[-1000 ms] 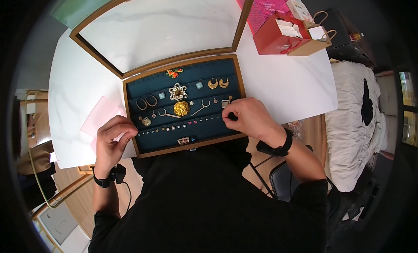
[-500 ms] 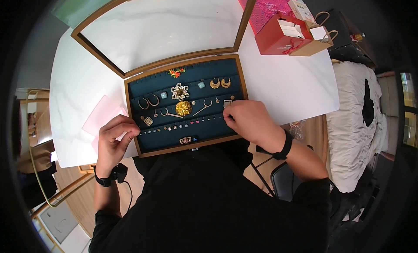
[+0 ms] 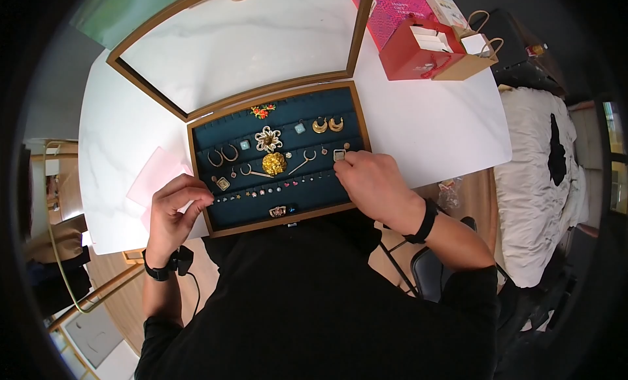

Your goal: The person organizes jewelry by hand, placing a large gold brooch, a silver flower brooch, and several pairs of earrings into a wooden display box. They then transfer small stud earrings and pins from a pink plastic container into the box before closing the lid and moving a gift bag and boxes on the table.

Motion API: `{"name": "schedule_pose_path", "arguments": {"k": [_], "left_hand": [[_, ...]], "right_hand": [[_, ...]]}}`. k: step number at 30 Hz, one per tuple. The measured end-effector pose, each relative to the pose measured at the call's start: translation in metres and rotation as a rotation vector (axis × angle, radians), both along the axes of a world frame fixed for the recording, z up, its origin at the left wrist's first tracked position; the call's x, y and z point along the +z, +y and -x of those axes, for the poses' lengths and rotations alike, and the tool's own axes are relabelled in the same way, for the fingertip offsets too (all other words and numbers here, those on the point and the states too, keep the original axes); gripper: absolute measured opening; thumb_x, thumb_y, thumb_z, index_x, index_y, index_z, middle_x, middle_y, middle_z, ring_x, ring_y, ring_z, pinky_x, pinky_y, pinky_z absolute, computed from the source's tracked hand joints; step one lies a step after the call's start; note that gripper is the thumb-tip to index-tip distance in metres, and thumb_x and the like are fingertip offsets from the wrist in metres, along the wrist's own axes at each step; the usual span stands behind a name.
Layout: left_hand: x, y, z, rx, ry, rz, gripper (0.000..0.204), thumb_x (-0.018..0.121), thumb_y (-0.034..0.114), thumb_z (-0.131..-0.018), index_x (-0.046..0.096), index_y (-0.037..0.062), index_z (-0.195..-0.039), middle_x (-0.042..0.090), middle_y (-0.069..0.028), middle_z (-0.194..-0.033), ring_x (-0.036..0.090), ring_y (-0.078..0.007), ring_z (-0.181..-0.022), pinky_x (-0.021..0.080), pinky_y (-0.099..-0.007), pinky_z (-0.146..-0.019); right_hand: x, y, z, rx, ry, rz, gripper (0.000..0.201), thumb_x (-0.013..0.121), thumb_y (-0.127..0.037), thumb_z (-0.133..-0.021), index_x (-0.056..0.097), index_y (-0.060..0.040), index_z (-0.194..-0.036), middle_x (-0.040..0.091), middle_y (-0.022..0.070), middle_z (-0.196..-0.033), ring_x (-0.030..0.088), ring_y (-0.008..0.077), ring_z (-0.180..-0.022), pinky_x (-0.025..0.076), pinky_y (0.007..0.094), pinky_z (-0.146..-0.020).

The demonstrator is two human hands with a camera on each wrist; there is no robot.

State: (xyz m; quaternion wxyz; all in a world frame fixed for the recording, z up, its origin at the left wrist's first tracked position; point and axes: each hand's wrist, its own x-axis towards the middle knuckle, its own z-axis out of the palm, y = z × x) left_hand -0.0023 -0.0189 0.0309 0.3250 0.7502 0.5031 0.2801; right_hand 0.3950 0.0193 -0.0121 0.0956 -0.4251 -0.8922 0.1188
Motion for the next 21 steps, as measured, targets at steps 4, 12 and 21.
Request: {"name": "schedule_pose_path", "arguments": {"k": [4, 12, 21], "left_hand": [[-0.001, 0.0, -0.002, -0.007, -0.002, -0.018, 0.012, 0.087, -0.003, -0.09, 0.081, 0.0028, -0.099, 0.077, -0.0075, -0.098, 0.075, -0.024, -0.091, 0.06, -0.0346, -0.08], [-0.001, 0.001, -0.003, -0.029, -0.019, -0.011, 0.014, 0.086, -0.005, -0.089, 0.08, 0.002, -0.099, 0.076, -0.0089, -0.1, 0.074, -0.027, -0.092, 0.059, -0.0364, -0.08], [0.005, 0.013, -0.023, -0.144, -0.045, 0.005, 0.012, 0.087, -0.003, -0.09, 0.081, 0.0015, -0.099, 0.076, -0.0082, -0.099, 0.074, -0.0258, -0.092, 0.059, -0.0372, -0.081]], "right_hand": [[-0.002, -0.001, -0.001, 0.049, -0.011, -0.044, 0.009, 0.081, -0.011, -0.094, 0.075, -0.0082, -0.099, 0.064, 0.0053, -0.085, 0.07, 0.028, -0.08, 0.058, 0.0431, -0.068], [-0.005, -0.004, -0.002, 0.117, -0.044, -0.073, 0.014, 0.073, -0.005, -0.084, 0.071, -0.0047, -0.098, 0.064, 0.0066, -0.09, 0.07, 0.0258, -0.085, 0.059, 0.0403, -0.071], [0.001, -0.007, -0.009, -0.021, 0.208, -0.161, 0.014, 0.085, -0.008, -0.092, 0.079, -0.0077, -0.105, 0.062, 0.0061, -0.08, 0.065, 0.0265, -0.067, 0.052, 0.0412, -0.059]]}}
